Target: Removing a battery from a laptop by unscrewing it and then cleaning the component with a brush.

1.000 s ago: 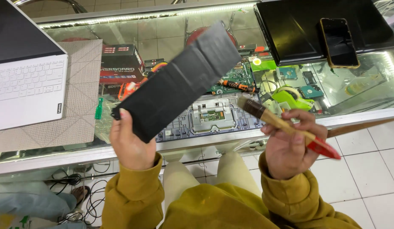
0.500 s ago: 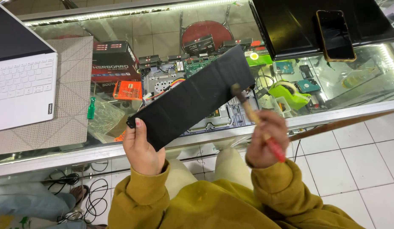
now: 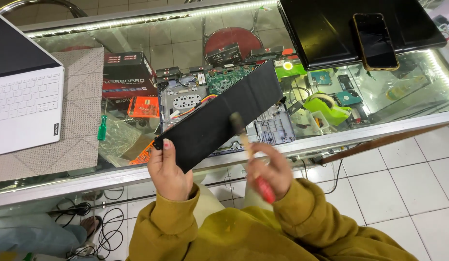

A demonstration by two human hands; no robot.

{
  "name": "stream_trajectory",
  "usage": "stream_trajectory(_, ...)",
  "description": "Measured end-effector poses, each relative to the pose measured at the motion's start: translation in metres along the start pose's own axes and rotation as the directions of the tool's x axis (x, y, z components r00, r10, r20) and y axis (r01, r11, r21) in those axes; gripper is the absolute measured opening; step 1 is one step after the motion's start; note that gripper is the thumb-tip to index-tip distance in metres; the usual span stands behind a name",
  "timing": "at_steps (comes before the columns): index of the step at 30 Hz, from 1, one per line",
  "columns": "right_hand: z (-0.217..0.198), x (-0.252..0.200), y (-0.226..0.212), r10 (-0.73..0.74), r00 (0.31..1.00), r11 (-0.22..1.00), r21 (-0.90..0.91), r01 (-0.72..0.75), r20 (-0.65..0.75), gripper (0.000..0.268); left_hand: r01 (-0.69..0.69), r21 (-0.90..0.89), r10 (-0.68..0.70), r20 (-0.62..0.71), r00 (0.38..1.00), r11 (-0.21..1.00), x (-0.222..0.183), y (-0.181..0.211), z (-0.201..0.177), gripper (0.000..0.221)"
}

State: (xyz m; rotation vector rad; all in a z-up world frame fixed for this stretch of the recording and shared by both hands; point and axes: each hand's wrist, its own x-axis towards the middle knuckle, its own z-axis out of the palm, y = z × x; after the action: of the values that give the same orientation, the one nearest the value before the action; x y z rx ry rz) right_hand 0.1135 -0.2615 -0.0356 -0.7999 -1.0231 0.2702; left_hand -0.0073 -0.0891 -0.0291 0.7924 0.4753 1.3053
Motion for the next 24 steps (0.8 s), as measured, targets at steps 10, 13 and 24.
stream_trajectory(10,-0.016,0.050,-0.030,-0.615,0.780,0.433,-0.777,0.456,0.115,0.011,-0.012,-0.035,0.012,0.020,1.000,0.999,0.008,0.001,-0.001,0.021)
stream_trajectory(13,0.018,0.030,-0.041,-0.460,0.847,0.538,-0.675,0.505,0.267,0.012,0.007,-0.051,-0.007,0.010,1.000,0.999,-0.003,0.015,0.036,0.020)
stream_trajectory(24,-0.040,0.040,0.014,-0.578,0.802,0.459,-0.751,0.474,0.153,0.009,-0.142,0.051,0.125,0.255,0.959,0.989,0.008,0.000,0.012,0.025)
